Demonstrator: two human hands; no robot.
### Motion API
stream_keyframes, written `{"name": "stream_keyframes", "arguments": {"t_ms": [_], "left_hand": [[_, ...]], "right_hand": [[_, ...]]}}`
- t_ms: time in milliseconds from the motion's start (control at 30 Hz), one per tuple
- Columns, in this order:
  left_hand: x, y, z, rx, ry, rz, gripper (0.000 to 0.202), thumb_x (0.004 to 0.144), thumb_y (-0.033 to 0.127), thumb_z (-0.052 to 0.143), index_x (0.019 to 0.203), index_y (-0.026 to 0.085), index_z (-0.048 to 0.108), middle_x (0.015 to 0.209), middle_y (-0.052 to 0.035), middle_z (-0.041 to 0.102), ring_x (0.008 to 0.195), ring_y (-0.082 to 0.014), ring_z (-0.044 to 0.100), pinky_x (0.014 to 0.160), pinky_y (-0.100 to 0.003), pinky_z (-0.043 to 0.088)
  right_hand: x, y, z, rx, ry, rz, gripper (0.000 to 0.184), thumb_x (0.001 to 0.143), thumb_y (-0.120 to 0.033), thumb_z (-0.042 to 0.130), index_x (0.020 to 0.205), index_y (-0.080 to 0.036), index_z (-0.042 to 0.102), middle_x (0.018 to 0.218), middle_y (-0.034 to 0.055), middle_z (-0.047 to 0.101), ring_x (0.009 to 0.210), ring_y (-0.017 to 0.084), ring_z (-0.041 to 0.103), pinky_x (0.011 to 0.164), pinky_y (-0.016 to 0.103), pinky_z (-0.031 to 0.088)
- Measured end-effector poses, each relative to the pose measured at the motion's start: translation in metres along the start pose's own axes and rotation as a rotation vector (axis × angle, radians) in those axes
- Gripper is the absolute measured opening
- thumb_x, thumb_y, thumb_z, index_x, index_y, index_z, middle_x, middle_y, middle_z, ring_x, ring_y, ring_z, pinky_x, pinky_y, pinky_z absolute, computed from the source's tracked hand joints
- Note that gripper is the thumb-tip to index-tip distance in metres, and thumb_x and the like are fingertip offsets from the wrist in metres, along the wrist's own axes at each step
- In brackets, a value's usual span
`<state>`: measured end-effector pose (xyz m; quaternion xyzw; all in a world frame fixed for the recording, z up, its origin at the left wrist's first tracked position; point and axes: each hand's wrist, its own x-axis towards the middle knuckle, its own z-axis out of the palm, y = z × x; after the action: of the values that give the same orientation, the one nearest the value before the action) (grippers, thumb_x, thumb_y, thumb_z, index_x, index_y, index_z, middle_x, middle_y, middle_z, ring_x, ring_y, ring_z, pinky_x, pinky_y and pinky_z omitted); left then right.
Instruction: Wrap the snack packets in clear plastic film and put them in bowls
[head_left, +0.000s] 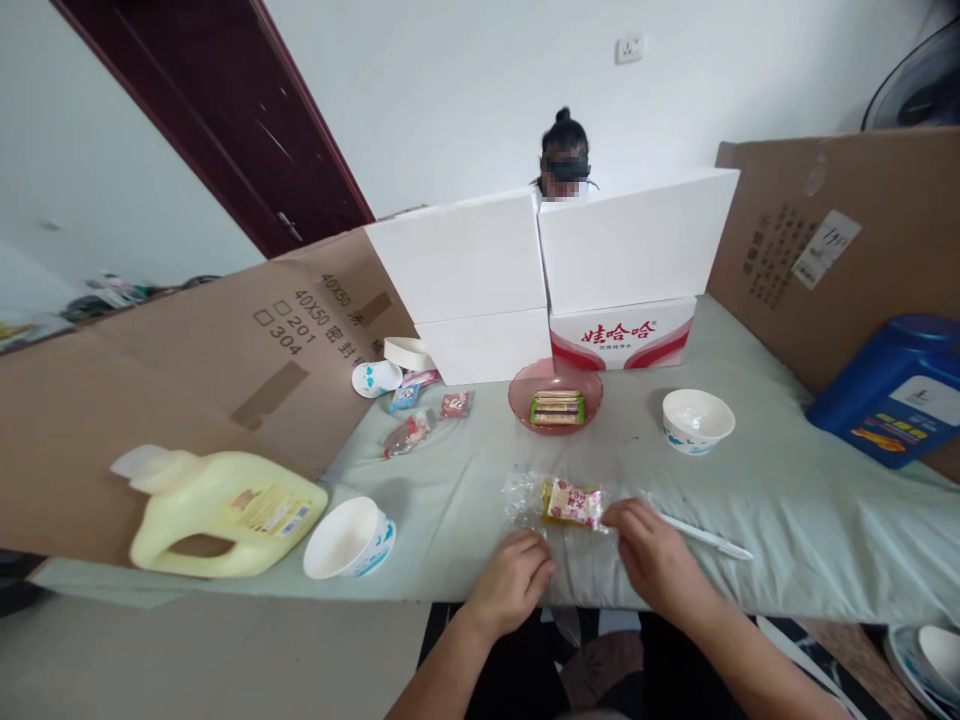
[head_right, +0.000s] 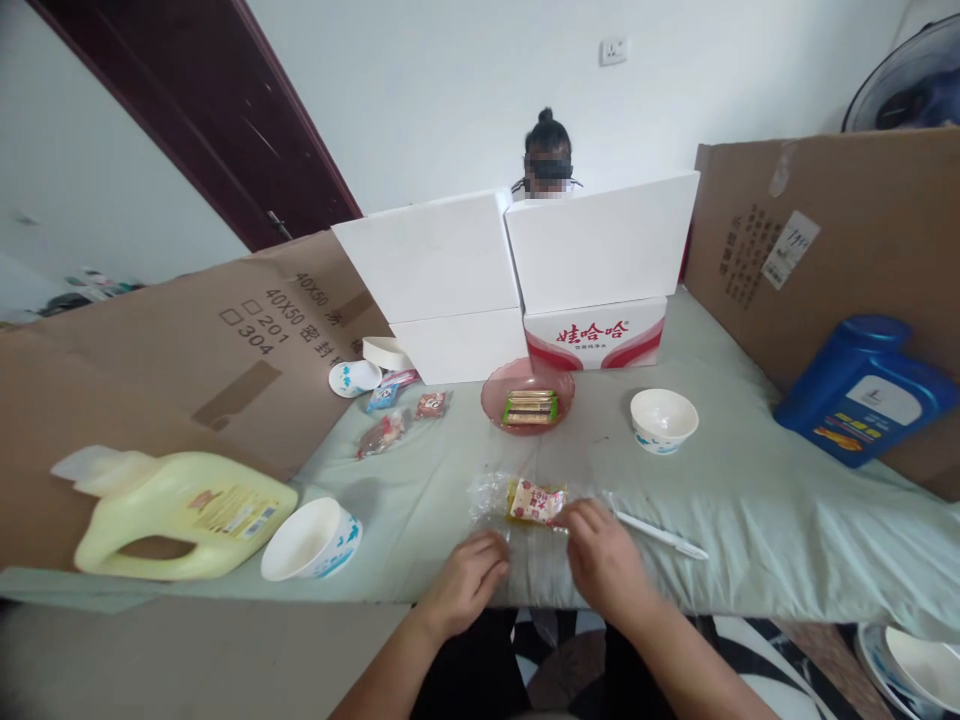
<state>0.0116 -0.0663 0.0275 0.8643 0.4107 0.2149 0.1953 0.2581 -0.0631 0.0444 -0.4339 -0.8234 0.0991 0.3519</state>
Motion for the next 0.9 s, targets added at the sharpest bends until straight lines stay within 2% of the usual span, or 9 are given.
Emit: {"name": "stream_keyframes", "arguments": {"t_ms": [100,200,267,433,567,633,733,833,900], "left_hand": [[0.016,0.000,0.009,0.069,0.093,-0.075,0.020,0.090,0.015,0.042,0.089,0.020,0.061,0.093,-0.0064,0.061,0.090,-0.0201,0.058,0.081,-0.035,0.051],[0.028,0.001,0.012,0.149,0.175,-0.084,0.026,0.085,0.011,0.049,0.106,0.022,0.059,0.108,-0.0078,0.058,0.102,-0.0231,0.056,0.090,-0.040,0.049],[0.035,0.002,0.013,0.192,0.170,-0.051,0.037,0.082,0.009,0.053,0.116,0.023,0.056,0.115,-0.0081,0.056,0.109,-0.0251,0.053,0.096,-0.044,0.047],[0.061,-0.005,0.017,0.221,0.040,0.074,0.071,0.071,0.011,0.066,0.136,0.028,0.042,0.138,-0.0084,0.047,0.131,-0.0305,0.039,0.108,-0.052,0.034],[0.087,-0.023,0.017,0.236,-0.036,0.000,0.089,0.063,0.026,0.079,0.141,0.025,0.036,0.135,-0.0117,0.050,0.123,-0.0334,0.047,0.103,-0.053,0.038],[0.098,-0.031,0.015,0.240,-0.068,-0.033,0.086,0.064,0.026,0.079,0.140,0.022,0.039,0.125,-0.0121,0.058,0.115,-0.0318,0.054,0.100,-0.049,0.041],[0.105,-0.039,0.008,0.166,-0.050,-0.076,0.072,0.066,0.022,0.077,0.133,0.020,0.049,0.118,-0.0113,0.064,0.110,-0.0296,0.057,0.097,-0.044,0.044],[0.108,-0.048,-0.005,-0.102,-0.030,-0.140,0.061,0.067,0.024,0.077,0.124,0.019,0.057,0.115,-0.0090,0.067,0.104,-0.0267,0.062,0.093,-0.040,0.048],[0.113,-0.056,-0.019,-0.283,-0.047,-0.178,0.040,0.074,0.028,0.072,0.112,0.017,0.064,0.101,-0.0069,0.072,0.091,-0.0227,0.067,0.083,-0.035,0.052]], "right_hand": [[0.006,-0.017,0.023,-0.077,-0.326,0.004,0.032,0.081,-0.002,0.040,0.095,-0.021,0.061,0.087,0.0039,0.067,0.077,0.016,0.063,0.067,0.025,0.045],[0.002,-0.013,0.040,-0.199,-0.419,0.054,0.017,0.083,-0.009,0.049,0.085,-0.021,0.061,0.081,0.0029,0.067,0.071,0.016,0.063,0.062,0.025,0.043],[-0.004,-0.004,0.045,-0.226,-0.372,0.075,0.002,0.083,-0.020,0.059,0.083,-0.020,0.060,0.084,0.0034,0.067,0.078,0.019,0.063,0.066,0.028,0.044],[-0.016,0.016,0.053,-0.244,-0.173,0.129,0.039,0.067,-0.048,0.077,0.089,-0.020,0.060,0.099,0.0077,0.063,0.096,0.028,0.057,0.084,0.042,0.045],[-0.022,0.027,0.068,-0.264,-0.010,0.170,0.076,0.056,-0.061,0.078,0.110,-0.014,0.054,0.124,0.0197,0.053,0.122,0.039,0.044,0.098,0.053,0.038],[-0.025,0.032,0.076,-0.269,0.013,0.175,0.089,0.055,-0.065,0.076,0.120,-0.012,0.048,0.136,0.0230,0.045,0.131,0.041,0.034,0.103,0.056,0.033],[-0.027,0.036,0.082,-0.248,0.007,0.187,0.090,0.057,-0.062,0.076,0.126,-0.012,0.045,0.140,0.0230,0.041,0.135,0.041,0.030,0.107,0.057,0.030],[-0.029,0.036,0.081,-0.195,0.012,0.191,0.089,0.063,-0.050,0.077,0.134,-0.014,0.037,0.141,0.0211,0.043,0.136,0.038,0.032,0.107,0.056,0.032],[-0.030,0.035,0.079,-0.165,0.023,0.201,0.092,0.068,-0.043,0.075,0.142,-0.014,0.028,0.140,0.0198,0.044,0.135,0.035,0.034,0.106,0.054,0.034]]}}
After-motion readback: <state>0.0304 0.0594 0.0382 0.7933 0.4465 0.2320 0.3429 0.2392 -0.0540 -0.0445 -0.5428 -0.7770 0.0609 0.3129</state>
